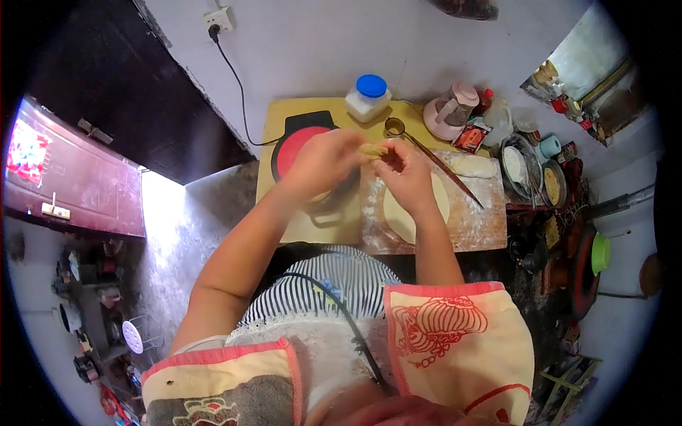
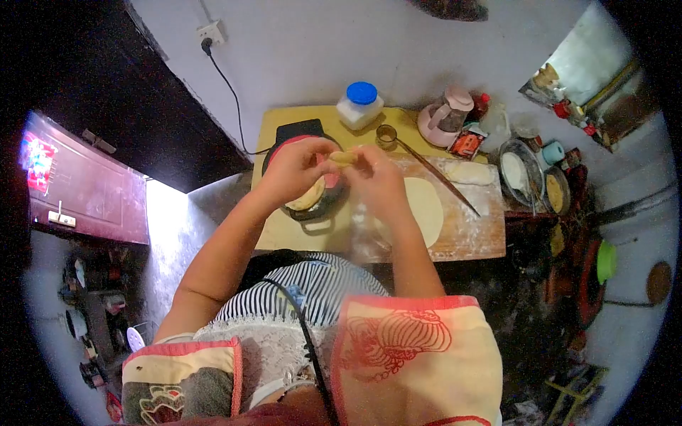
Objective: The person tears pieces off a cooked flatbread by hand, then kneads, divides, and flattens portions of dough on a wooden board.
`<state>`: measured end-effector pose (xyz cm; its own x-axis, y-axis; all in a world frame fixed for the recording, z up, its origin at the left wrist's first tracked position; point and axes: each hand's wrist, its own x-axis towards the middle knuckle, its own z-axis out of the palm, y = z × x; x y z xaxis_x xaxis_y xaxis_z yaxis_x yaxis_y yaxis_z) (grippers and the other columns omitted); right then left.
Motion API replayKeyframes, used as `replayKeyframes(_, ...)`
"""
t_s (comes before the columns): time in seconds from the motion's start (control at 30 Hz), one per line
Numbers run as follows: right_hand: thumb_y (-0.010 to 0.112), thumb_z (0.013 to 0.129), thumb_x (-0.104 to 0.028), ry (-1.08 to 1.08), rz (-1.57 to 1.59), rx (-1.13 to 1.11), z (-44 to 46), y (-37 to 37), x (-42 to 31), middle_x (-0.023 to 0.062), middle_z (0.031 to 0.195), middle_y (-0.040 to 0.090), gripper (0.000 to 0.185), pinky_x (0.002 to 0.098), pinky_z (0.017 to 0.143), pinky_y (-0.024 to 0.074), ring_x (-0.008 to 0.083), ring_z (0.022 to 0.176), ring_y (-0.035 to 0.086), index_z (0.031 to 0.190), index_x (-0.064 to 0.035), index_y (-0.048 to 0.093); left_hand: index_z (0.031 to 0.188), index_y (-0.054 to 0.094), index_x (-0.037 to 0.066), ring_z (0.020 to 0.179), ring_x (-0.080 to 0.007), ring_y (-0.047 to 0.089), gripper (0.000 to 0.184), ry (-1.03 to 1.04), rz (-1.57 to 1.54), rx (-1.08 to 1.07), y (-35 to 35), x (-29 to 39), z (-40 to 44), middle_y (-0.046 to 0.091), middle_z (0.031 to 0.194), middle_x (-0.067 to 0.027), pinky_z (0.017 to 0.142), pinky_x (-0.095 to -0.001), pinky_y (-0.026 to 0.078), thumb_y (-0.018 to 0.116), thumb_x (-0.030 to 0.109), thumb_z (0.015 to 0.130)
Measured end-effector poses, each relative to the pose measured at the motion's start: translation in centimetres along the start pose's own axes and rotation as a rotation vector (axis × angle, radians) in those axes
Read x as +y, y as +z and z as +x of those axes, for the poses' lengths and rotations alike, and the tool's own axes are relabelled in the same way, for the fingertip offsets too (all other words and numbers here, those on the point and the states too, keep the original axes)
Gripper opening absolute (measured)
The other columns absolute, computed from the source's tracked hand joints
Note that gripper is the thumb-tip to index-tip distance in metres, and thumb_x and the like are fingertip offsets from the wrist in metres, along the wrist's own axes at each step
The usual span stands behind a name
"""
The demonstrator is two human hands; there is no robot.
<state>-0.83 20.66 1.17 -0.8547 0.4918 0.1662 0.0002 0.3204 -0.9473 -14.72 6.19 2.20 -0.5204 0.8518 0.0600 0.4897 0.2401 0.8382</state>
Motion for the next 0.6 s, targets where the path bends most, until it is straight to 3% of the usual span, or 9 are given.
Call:
replayKeyframes(0.03, 0.070, 0.087, -0.003, -0.080, -0.194, 0.011, -0.1, 0.1, -0.2, 0.0024, 0.096, 0.068, 0.019, 0.0258, 0.076, 0.0531, 0.0107, 0.083, 0.064, 0.105, 0.0006, 0.064, 0.114, 0.064, 0.000, 0.083, -0.0119, 0.065, 0.026, 0.040, 0.114, 0.011, -0.2, 0.3, 0.0, 0.068, 0.091, -0.0055, 0.077, -0.0284, 0.053, 0.069, 0.008, 0.089)
replayKeyframes(0.07, 0.071, 0.087, -0.003, -0.034, -0.130, 0.003, 0.0, 0.1, 0.0, 0.0035, 0.097, 0.068, 0.020, 0.0267, 0.076, 0.0540, 0.0119, 0.083, 0.065, 0.106, -0.0006, 0.063, 0.114, 0.065, 0.000, 0.083, -0.0119, 0.065, 0.027, 0.081, 0.228, 0.024, -0.4, 0.6, 0.0, 0.068, 0.091, -0.0055, 0.076, -0.0283, 0.053, 0.069, 0.009, 0.089)
replayKeyframes(0.27, 0.064, 0.090, 0.005, 0.020, 0.623, 0.037, -0.1, -0.1, 0.3, 0.0078, 0.097, 0.066, 0.018, 0.0327, 0.072, 0.0574, 0.0171, 0.084, 0.067, 0.105, -0.0032, 0.060, 0.116, 0.066, 0.004, 0.089, -0.0104, 0.063, 0.031, -0.188, -0.738, 0.054, -0.1, -0.8, 0.6, 0.067, 0.098, -0.0032, 0.077, -0.0251, 0.049, 0.058, 0.030, 0.102)
replayKeyframes(0.3, 0.064, 0.090, 0.005, -0.043, 0.701, 0.014, -0.4, -0.4, -0.7, 0.0089, 0.097, 0.066, 0.018, 0.0339, 0.071, 0.0576, 0.0194, 0.085, 0.067, 0.105, -0.0043, 0.060, 0.117, 0.066, 0.006, 0.091, -0.0094, 0.060, 0.038, -0.229, -0.691, 0.066, -0.2, -1.6, 0.8, 0.066, 0.100, -0.0017, 0.077, -0.0229, 0.047, 0.053, 0.039, 0.104)
replayKeyframes(0.37, 0.065, 0.090, 0.004, -0.232, 0.895, -0.043, -1.6, -0.4, -3.8, 0.0140, 0.099, 0.064, 0.021, 0.0383, 0.068, 0.0577, 0.0275, 0.085, 0.066, 0.106, -0.0079, 0.059, 0.117, 0.066, 0.006, 0.089, -0.0086, 0.059, 0.038, -0.253, -0.608, 0.052, -0.4, -2.5, 0.9, 0.065, 0.098, -0.0016, 0.074, -0.0226, 0.046, 0.053, 0.039, 0.104)
replayKeyframes(0.47, 0.070, 0.091, -0.013, -0.586, 0.952, -0.212, -3.2, -0.9, -9.8, 0.0167, 0.096, 0.061, 0.011, 0.0362, 0.055, 0.0541, 0.0286, 0.081, 0.064, 0.093, -0.0063, 0.061, 0.118, 0.066, 0.007, 0.076, -0.0060, 0.053, 0.037, -0.304, -0.557, 0.012, -0.1, -2.6, 1.0, 0.062, 0.093, 0.0000, 0.063, -0.0215, 0.042, 0.054, 0.039, 0.103)
replayKeyframes(0.53, 0.074, 0.085, -0.007, -0.658, 0.952, -0.415, -4.0, -2.2, -11.8, 0.0174, 0.091, 0.062, 0.008, 0.0375, 0.054, 0.0527, 0.0273, 0.073, 0.065, 0.088, -0.0047, 0.067, 0.118, 0.066, 0.007, 0.071, -0.0050, 0.051, 0.036, -0.302, -0.515, -0.020, 0.2, -2.7, 1.2, 0.061, 0.091, 0.0008, 0.059, -0.0208, 0.040, 0.055, 0.038, 0.103)
replayKeyframes(0.57, 0.076, 0.083, -0.004, -0.632, 0.993, -0.611, -4.0, -3.1, -13.3, 0.0176, 0.087, 0.063, 0.010, 0.0385, 0.054, 0.0525, 0.0278, 0.071, 0.065, 0.086, -0.0019, 0.067, 0.116, 0.066, 0.007, 0.065, -0.0046, 0.048, 0.033, -0.306, -0.659, -0.039, 0.7, -2.9, 1.2, 0.059, 0.089, 0.0024, 0.057, -0.0195, 0.038, 0.056, 0.036, 0.102)
replayKeyframes(0.6, 0.078, 0.080, -0.001, -0.588, 1.016, -0.802, -4.0, -4.0, -14.8, 0.0177, 0.084, 0.064, 0.011, 0.0395, 0.055, 0.0523, 0.0284, 0.068, 0.066, 0.083, 0.0010, 0.067, 0.115, 0.066, 0.007, 0.066, -0.0041, 0.048, 0.030, -0.322, -0.523, -0.041, 0.8, -3.2, 1.4, 0.059, 0.088, 0.0032, 0.058, -0.0199, 0.039, 0.057, 0.033, 0.102)
